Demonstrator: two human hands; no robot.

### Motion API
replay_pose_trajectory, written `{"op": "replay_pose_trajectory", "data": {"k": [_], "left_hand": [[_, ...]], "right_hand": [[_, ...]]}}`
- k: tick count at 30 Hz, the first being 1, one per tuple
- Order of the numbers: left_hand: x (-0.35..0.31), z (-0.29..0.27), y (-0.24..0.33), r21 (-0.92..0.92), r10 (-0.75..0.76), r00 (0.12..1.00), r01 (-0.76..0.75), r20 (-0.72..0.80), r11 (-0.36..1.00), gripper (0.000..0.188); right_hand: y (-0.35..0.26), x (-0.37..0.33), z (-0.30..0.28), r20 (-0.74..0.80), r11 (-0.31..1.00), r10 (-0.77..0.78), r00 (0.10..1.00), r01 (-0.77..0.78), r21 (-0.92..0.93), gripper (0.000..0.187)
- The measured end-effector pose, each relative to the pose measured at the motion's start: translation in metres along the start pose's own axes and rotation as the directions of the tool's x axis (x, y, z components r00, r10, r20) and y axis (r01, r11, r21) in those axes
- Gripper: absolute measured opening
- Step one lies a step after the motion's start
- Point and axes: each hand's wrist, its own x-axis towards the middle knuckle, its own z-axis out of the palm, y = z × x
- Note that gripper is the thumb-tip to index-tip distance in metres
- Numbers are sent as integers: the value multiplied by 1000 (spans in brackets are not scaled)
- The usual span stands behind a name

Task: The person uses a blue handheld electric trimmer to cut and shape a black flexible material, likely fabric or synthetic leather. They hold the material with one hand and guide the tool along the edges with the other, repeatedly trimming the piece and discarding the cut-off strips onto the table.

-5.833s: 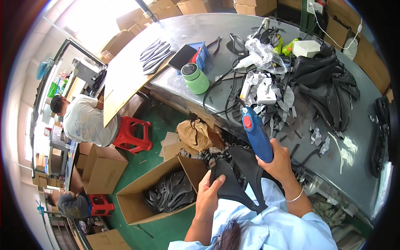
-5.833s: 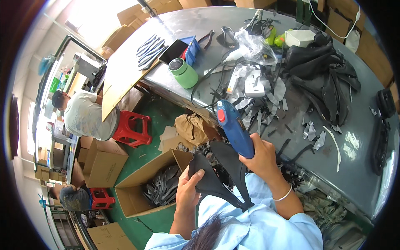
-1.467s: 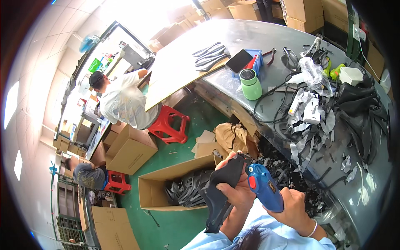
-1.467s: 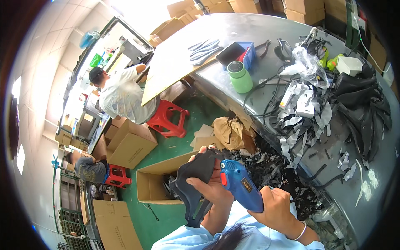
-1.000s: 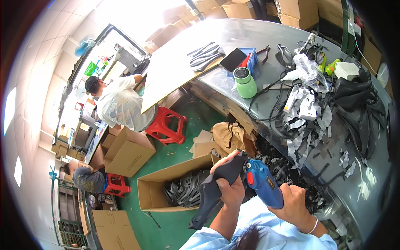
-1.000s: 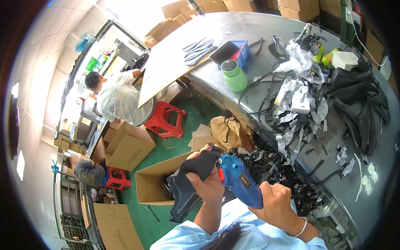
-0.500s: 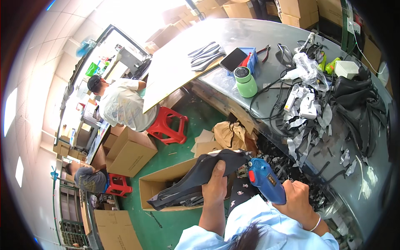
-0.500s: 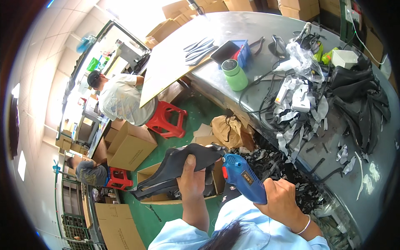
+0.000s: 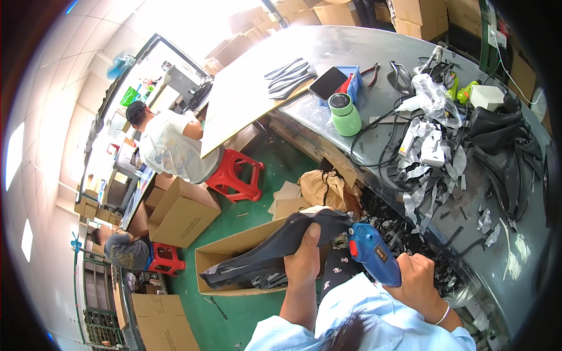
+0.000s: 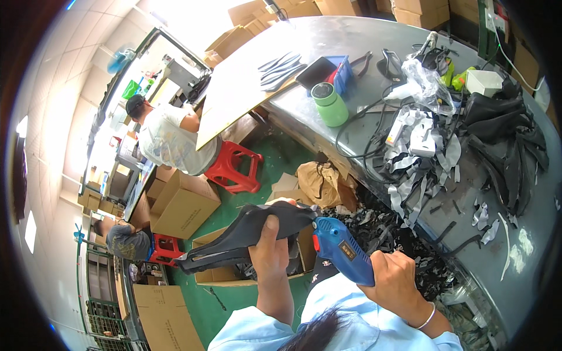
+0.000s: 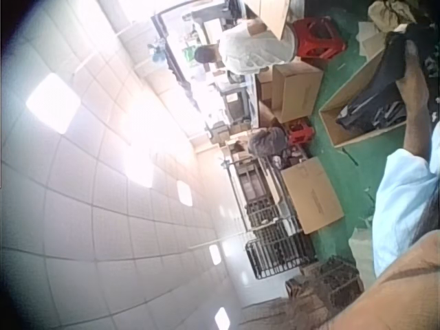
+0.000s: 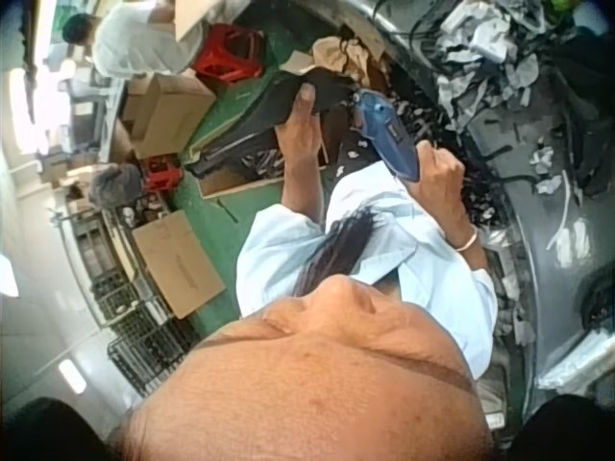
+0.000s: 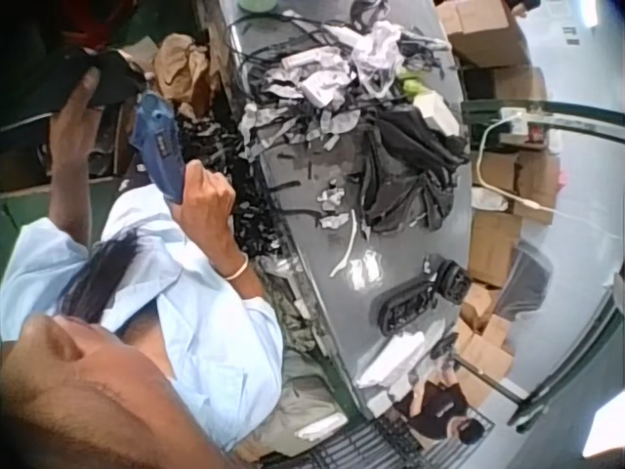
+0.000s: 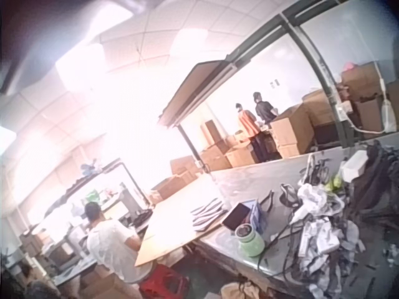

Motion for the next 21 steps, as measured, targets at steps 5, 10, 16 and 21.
{"op": "replay_pose_trajectory", "data": {"k": [5,10,16,21], "left_hand": [[-3,-5,-6,105,-8,1000,6,13,994,37],[4,5,0,-161,158,977,-134,143,978,38],[-2,2,-3,46,154,988,-154,8,987,34],[-5,12,-5,-24,128,992,-128,-10,991,30]], "right_hand": [[-1,3,-4,22,999,-41,999,41,11,37],[1,2,-1,12,999,-25,1000,25,24,38],[0,2,0,9,998,-32,999,31,59,37],[-3,5,3,14,993,-39,999,37,116,36]]}}
